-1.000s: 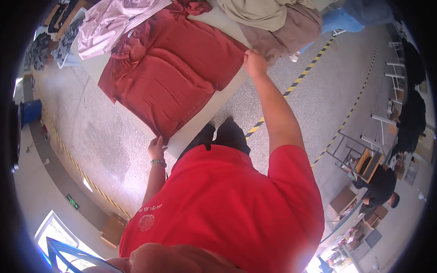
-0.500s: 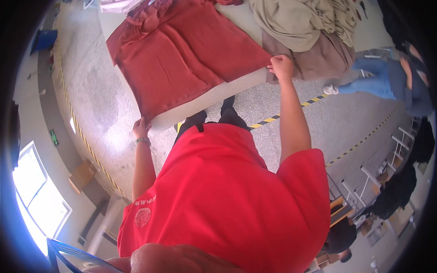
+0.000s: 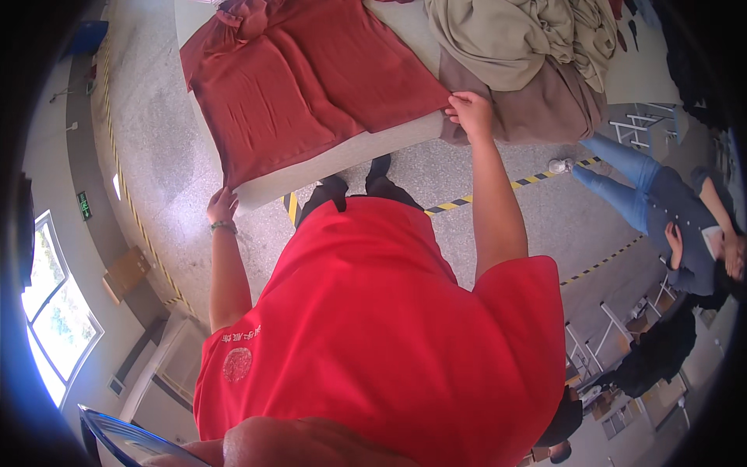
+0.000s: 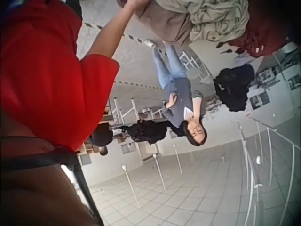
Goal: Ironing a red shirt on a table in a garment factory.
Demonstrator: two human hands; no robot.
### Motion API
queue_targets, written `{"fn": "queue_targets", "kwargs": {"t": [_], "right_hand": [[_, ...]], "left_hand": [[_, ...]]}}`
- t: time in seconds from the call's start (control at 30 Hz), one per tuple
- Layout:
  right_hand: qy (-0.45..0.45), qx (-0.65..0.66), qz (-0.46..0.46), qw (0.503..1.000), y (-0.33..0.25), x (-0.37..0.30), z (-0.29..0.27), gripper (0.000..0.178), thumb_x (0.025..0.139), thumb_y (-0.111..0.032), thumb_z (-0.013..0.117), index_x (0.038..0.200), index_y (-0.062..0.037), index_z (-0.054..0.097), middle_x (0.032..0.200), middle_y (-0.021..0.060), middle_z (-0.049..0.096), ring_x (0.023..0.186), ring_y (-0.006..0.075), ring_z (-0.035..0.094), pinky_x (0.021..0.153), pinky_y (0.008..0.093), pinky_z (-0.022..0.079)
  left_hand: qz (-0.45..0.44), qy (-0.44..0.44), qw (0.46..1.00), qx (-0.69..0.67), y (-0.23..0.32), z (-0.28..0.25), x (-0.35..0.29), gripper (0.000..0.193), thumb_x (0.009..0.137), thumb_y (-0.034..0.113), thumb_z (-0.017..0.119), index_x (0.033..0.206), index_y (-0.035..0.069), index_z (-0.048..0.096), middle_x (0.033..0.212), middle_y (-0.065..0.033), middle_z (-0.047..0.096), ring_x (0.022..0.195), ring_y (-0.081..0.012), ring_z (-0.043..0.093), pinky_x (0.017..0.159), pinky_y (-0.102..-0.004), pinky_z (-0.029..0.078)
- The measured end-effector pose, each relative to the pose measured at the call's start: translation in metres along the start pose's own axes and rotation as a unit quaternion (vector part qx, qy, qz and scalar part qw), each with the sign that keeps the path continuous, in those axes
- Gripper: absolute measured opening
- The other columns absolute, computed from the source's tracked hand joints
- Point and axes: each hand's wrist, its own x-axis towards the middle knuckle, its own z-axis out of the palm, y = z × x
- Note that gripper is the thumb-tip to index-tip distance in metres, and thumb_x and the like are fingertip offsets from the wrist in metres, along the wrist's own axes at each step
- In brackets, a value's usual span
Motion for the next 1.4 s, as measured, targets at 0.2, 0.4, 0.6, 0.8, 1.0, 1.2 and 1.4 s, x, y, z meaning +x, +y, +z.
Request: {"fn": "queue_targets", "kwargs": {"t": [0.2, 0.4, 0.6, 0.8, 1.0, 1.2, 1.4], "right_hand": [[0.018, 0.0, -0.024, 1.0, 0.001, 0.0, -0.002, 0.021, 0.092, -0.013, 0.067, 0.108, 0.0018, 0.065, 0.091, 0.0076, 0.071, 0.07, 0.0133, 0.069, 0.055, 0.0231, 0.053], [0.048, -0.027, -0.064, 0.996, 0.001, 0.0, -0.005, 0.022, 0.094, -0.015, 0.065, 0.107, 0.003, 0.065, 0.089, 0.0086, 0.07, 0.066, 0.014, 0.069, 0.053, 0.0242, 0.053], [0.057, -0.087, -0.083, 0.991, 0.0, -0.001, -0.008, 0.022, 0.095, -0.015, 0.063, 0.107, 0.0033, 0.065, 0.086, 0.01, 0.07, 0.064, 0.0149, 0.069, 0.052, 0.0252, 0.054], [0.06, -0.124, -0.092, 0.986, 0.0, -0.001, -0.01, 0.021, 0.093, -0.012, 0.063, 0.108, 0.003, 0.066, 0.084, 0.0108, 0.071, 0.063, 0.0152, 0.07, 0.052, 0.0263, 0.054], [0.032, -0.093, -0.086, 0.991, 0.006, -0.003, -0.003, 0.023, 0.092, -0.012, 0.066, 0.11, 0.0025, 0.065, 0.086, 0.0096, 0.071, 0.065, 0.0138, 0.068, 0.054, 0.0258, 0.054], [-0.03, 0.035, 0.017, 0.999, -0.021, -0.02, 0.007, 0.025, 0.091, -0.013, 0.067, 0.112, 0.001, 0.064, 0.088, 0.007, 0.071, 0.069, 0.0121, 0.067, 0.057, 0.024, 0.053], [0.017, -0.068, -0.044, 0.997, 0.019, -0.01, -0.004, 0.025, 0.092, -0.016, 0.068, 0.11, 0.0, 0.065, 0.089, 0.0059, 0.071, 0.068, 0.0111, 0.066, 0.056, 0.0235, 0.052]], "left_hand": [[-0.005, 0.007, 1.0, -0.004, 0.001, 0.0, 0.001, 0.024, 0.089, 0.016, 0.071, 0.107, 0.002, 0.063, 0.094, -0.0096, 0.07, 0.077, -0.02, 0.07, 0.061, -0.0294, 0.056], [-0.012, 0.003, 1.0, -0.005, 0.001, 0.001, 0.004, 0.021, 0.09, 0.015, 0.07, 0.105, 0.002, 0.064, 0.089, -0.0091, 0.07, 0.074, -0.0196, 0.07, 0.059, -0.0279, 0.055], [-0.001, -0.009, 1.0, 0.029, -0.004, -0.005, 0.01, 0.027, 0.091, 0.014, 0.068, 0.112, -0.002, 0.062, 0.092, -0.0111, 0.071, 0.075, -0.0198, 0.07, 0.06, -0.0273, 0.054], [0.032, -0.041, 0.998, 0.047, -0.023, -0.014, 0.024, 0.027, 0.091, 0.012, 0.067, 0.112, -0.004, 0.061, 0.087, -0.0121, 0.071, 0.071, -0.0186, 0.07, 0.057, -0.0264, 0.053], [0.02, -0.049, 0.999, -0.004, -0.023, -0.011, 0.016, 0.023, 0.09, 0.013, 0.069, 0.105, -0.003, 0.063, 0.085, -0.0123, 0.07, 0.067, -0.0193, 0.069, 0.052, -0.026, 0.053], [-0.009, -0.025, 0.999, -0.02, -0.009, -0.004, 0.003, 0.022, 0.09, 0.014, 0.071, 0.105, 0.001, 0.063, 0.085, -0.0091, 0.07, 0.071, -0.0185, 0.07, 0.054, -0.0255, 0.053], [-0.006, -0.026, 0.999, -0.025, -0.009, -0.011, 0.002, 0.02, 0.09, 0.016, 0.07, 0.105, 0.003, 0.063, 0.087, -0.0079, 0.07, 0.072, -0.0177, 0.07, 0.056, -0.0264, 0.054]]}}
